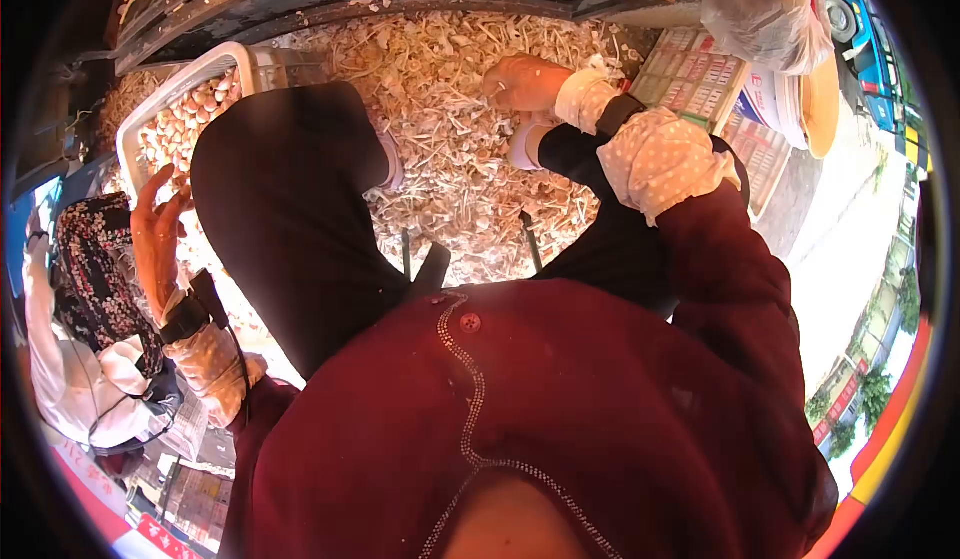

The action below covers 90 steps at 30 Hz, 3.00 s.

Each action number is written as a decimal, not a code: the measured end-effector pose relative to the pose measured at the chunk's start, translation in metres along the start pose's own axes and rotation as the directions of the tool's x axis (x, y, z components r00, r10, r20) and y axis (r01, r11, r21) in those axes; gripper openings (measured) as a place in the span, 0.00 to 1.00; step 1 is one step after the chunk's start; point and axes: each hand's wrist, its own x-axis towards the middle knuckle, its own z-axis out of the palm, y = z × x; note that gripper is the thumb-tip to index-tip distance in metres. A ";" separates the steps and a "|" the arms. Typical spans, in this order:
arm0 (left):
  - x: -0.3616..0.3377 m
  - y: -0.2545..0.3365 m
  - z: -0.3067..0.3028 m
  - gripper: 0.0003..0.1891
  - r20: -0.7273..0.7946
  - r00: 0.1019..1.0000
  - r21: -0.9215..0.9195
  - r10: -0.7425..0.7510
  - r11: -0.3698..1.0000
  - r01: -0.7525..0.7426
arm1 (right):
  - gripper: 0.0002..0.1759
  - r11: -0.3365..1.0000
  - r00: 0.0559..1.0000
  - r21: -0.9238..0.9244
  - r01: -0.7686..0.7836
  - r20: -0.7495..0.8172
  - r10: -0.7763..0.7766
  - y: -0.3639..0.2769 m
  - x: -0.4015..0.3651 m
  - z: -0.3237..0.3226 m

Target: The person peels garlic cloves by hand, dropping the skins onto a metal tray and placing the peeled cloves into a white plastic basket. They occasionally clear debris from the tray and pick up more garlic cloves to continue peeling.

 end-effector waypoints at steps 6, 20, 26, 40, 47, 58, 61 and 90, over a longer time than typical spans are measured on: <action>-0.009 0.038 0.001 0.22 -0.126 0.992 -0.217 0.005 0.976 -0.032 | 0.13 0.947 0.996 -0.311 -0.084 -0.012 0.084 0.112 0.064 0.091; 0.015 0.188 0.073 0.19 0.208 0.852 -0.531 0.480 0.787 -0.314 | 0.10 0.927 0.967 -0.281 -0.247 -0.128 0.219 0.140 0.106 0.255; 0.025 0.188 0.087 0.19 0.094 0.892 -0.455 0.443 0.816 -0.357 | 0.15 0.966 0.879 -0.004 -0.257 -0.417 0.232 0.179 0.121 0.313; 0.023 0.207 0.097 0.13 0.224 0.903 -0.480 0.367 0.848 -0.226 | 0.20 0.836 0.963 0.483 -0.262 0.184 0.196 0.134 0.100 0.187; 0.016 0.219 0.103 0.12 0.391 0.885 -0.477 0.254 0.878 -0.041 | 0.14 0.687 0.953 0.726 0.007 0.204 -0.225 -0.012 0.023 0.014; 0.003 0.230 0.115 0.18 0.266 0.907 -0.826 0.326 0.562 0.041 | 0.27 0.708 0.501 -0.475 0.523 -0.500 -0.706 -0.171 -0.085 -0.095; 0.000 0.239 0.106 0.15 0.326 0.903 -0.845 0.282 0.516 0.144 | 0.28 0.749 0.610 -0.297 0.593 -0.441 -0.658 -0.189 -0.103 -0.103; -0.064 0.292 0.049 0.15 -0.579 0.291 -0.448 0.761 0.001 -0.894 | 0.14 0.043 0.044 0.017 0.999 -0.667 -0.744 -0.233 -0.169 -0.138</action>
